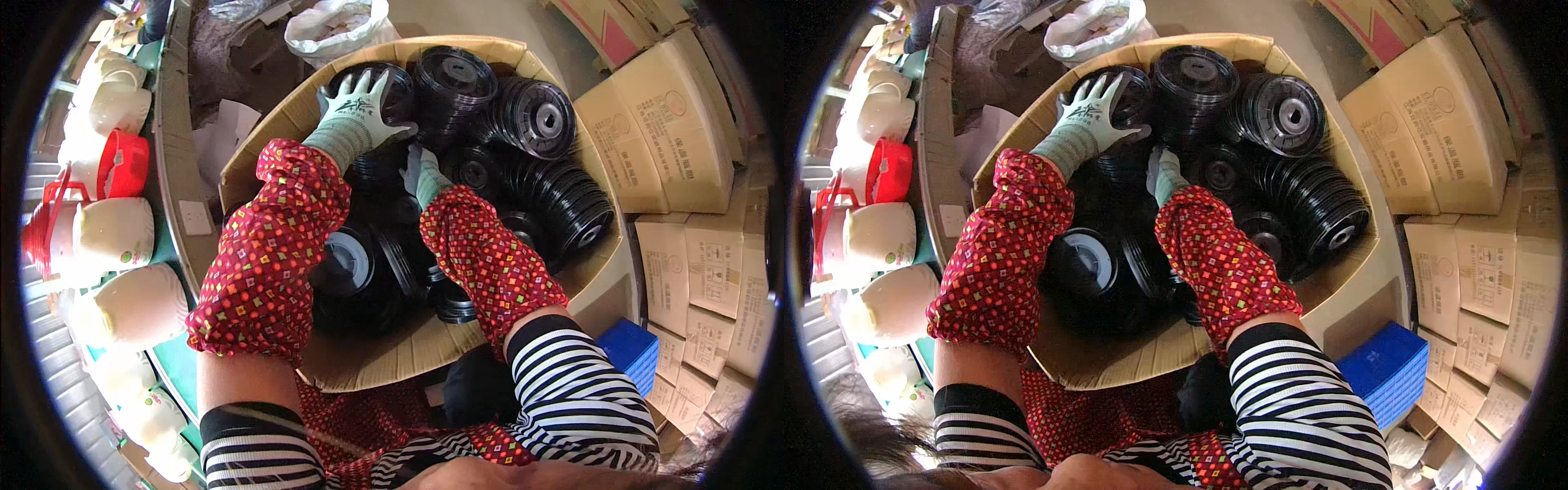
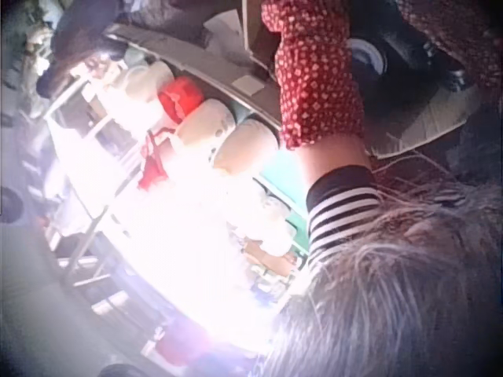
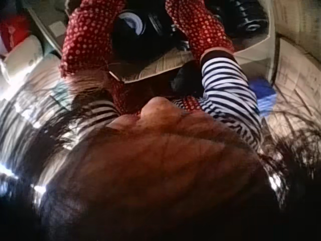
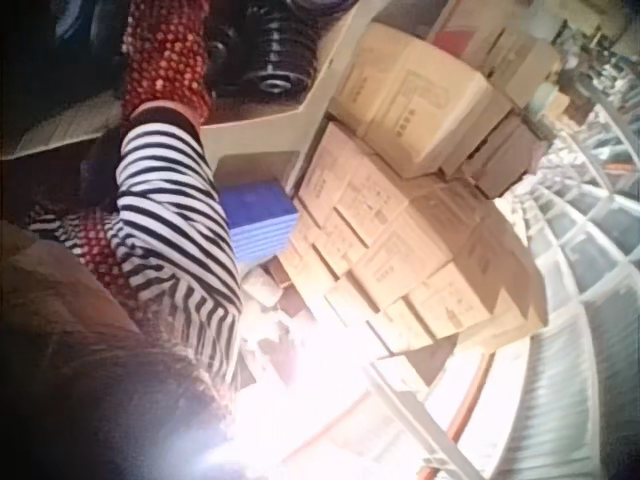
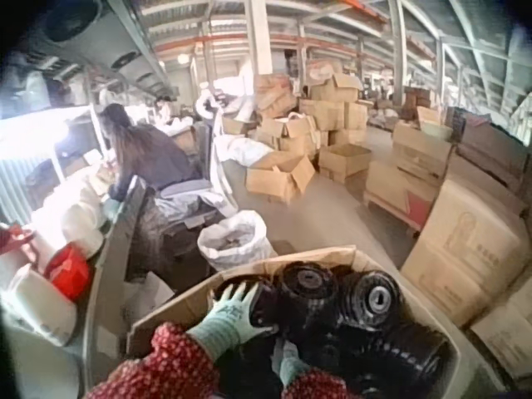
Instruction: The person assembles white pitchers by inserting black lids and internal components. They pick up each pitcher, insert the parts, and place the finished unit on the conveyor belt.
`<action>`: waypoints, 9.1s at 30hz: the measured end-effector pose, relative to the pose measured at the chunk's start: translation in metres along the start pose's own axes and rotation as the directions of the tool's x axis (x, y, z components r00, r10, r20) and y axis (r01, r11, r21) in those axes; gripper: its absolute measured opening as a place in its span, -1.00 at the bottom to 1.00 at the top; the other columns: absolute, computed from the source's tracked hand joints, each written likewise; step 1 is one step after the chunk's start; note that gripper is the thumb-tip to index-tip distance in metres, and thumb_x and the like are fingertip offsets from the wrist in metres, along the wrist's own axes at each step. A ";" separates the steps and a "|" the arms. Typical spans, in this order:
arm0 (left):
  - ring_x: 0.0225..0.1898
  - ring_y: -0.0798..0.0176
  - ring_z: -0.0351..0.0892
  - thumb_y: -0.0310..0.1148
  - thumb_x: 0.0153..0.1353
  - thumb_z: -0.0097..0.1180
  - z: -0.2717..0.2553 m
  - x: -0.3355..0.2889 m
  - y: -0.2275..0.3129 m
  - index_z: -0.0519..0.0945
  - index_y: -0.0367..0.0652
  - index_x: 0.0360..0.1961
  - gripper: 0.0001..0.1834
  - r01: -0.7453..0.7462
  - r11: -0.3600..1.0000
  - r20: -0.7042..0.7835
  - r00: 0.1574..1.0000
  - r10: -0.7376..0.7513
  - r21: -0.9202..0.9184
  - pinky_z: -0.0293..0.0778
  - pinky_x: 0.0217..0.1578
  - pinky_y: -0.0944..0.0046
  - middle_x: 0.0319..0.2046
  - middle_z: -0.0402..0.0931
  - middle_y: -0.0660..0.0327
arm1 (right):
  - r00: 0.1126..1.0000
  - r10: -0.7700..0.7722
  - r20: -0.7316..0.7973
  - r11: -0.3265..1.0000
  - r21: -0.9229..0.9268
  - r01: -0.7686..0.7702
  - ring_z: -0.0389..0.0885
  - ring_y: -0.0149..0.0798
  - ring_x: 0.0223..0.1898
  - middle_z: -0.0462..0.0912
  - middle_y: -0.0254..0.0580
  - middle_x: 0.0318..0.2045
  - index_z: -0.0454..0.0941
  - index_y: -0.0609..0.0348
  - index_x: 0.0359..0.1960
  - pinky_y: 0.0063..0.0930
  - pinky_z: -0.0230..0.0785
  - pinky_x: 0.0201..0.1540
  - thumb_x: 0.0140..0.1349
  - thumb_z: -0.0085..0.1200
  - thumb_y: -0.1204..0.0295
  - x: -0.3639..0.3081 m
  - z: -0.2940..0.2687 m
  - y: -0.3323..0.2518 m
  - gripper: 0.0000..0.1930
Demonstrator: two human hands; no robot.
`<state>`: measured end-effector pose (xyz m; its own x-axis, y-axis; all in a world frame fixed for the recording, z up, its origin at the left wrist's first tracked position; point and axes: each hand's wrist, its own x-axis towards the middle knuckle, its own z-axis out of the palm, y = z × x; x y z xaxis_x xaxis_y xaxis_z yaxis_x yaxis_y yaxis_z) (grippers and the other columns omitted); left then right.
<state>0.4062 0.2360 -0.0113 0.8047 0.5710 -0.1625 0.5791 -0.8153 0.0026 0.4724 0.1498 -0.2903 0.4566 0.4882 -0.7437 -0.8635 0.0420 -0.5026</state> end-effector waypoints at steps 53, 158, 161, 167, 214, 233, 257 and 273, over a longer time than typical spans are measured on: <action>0.50 -0.41 0.15 -0.24 0.05 0.51 -0.031 -0.187 -0.062 0.22 -0.27 0.54 0.07 -0.148 0.889 -0.519 0.847 -0.112 -0.433 0.16 0.50 -0.18 0.50 0.16 -0.27 | 0.724 -0.106 0.681 0.918 -0.213 0.335 0.37 -0.06 0.45 0.38 -0.14 0.48 0.32 0.05 0.52 -0.08 0.18 0.54 0.54 -0.07 -0.04 -0.146 0.047 -0.086 -0.34; -0.12 0.26 0.72 -0.51 0.38 0.22 -0.164 -0.826 0.086 0.22 -0.31 0.52 -0.27 -0.098 0.445 -0.452 0.312 -0.835 -0.890 0.64 -0.03 0.24 0.27 0.51 -0.09 | 0.311 0.413 0.856 0.766 -0.512 0.389 0.67 -0.33 0.05 0.69 -0.16 0.09 0.49 0.36 0.29 -0.39 0.54 0.15 0.47 0.22 0.24 -0.703 -0.044 -0.012 -0.49; 0.11 0.32 0.61 -0.47 0.44 0.19 -0.069 -0.817 0.054 0.42 -0.26 0.42 -0.45 -0.159 -0.123 -0.007 0.636 -0.771 -0.980 0.58 0.16 0.23 0.19 0.61 0.15 | 0.308 0.461 0.832 0.810 -0.536 0.237 0.67 -0.30 0.03 0.68 -0.19 0.06 0.49 0.34 0.27 -0.39 0.54 0.15 0.48 0.18 0.23 -0.695 -0.055 -0.020 -0.50; 0.13 0.31 0.60 -0.45 0.45 0.19 -0.024 -0.781 0.081 0.45 -0.27 0.40 -0.47 -0.328 -0.555 -0.039 0.883 -0.468 -0.765 0.57 0.18 0.20 0.19 0.62 0.14 | 0.209 0.622 0.755 0.709 -0.656 0.260 0.65 -0.25 0.12 0.65 -0.16 0.15 0.43 0.33 0.34 -0.36 0.49 0.25 0.32 0.34 0.24 -0.752 -0.018 -0.006 -0.36; 0.16 -0.03 0.66 -0.39 0.43 0.19 -0.087 -0.748 0.088 0.42 -0.35 0.40 -0.44 -0.404 -0.233 -0.193 0.773 -0.604 -0.885 0.64 0.15 0.02 0.15 0.64 -0.06 | -0.126 0.015 0.992 0.325 0.114 0.939 0.21 0.24 0.51 0.28 0.20 0.50 0.32 0.23 0.52 0.07 0.00 0.53 0.20 0.32 -0.14 -0.745 -0.040 -0.004 -0.03; 0.10 -0.24 0.71 -0.36 0.26 0.37 -0.151 -0.757 0.089 0.38 -0.39 0.41 -0.26 -0.256 0.247 -0.353 0.592 -0.724 -0.935 0.68 0.09 -0.14 0.13 0.64 -0.24 | -0.170 0.092 0.981 -0.012 0.172 0.985 0.16 0.18 0.56 0.17 0.30 0.53 -0.09 0.23 0.65 -0.06 -0.05 0.59 0.41 0.14 0.02 -0.729 -0.057 -0.052 -0.04; 0.02 -0.21 0.75 -0.30 0.21 0.39 -0.228 -0.765 0.090 0.41 -0.42 0.40 -0.22 -0.065 0.992 -0.738 0.673 -0.038 -0.110 0.71 0.01 0.05 0.18 0.62 -0.21 | 0.104 0.227 0.968 0.763 -0.243 0.599 0.22 -0.30 0.53 0.20 -0.14 0.57 0.14 0.21 0.57 -0.32 0.06 0.57 0.51 0.07 0.45 -0.700 -0.088 0.020 -0.35; -0.08 0.14 0.73 -0.43 0.40 0.17 -0.151 -0.763 0.084 0.38 -0.31 0.45 -0.39 -0.155 0.443 -0.440 0.603 -0.666 -0.883 0.70 -0.09 0.20 0.29 0.54 -0.11 | 0.076 -0.011 0.997 0.827 -0.034 0.562 0.08 -0.13 0.60 0.04 -0.08 0.62 0.03 0.14 0.63 -0.17 -0.01 0.61 0.48 0.13 0.07 -0.731 -0.086 0.011 -0.17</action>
<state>-0.1391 -0.2540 0.2622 0.1575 0.9293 0.3340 0.2477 -0.3646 0.8976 0.1472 -0.2816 0.2097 -0.1690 0.9059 0.3883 -0.4499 0.2796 -0.8482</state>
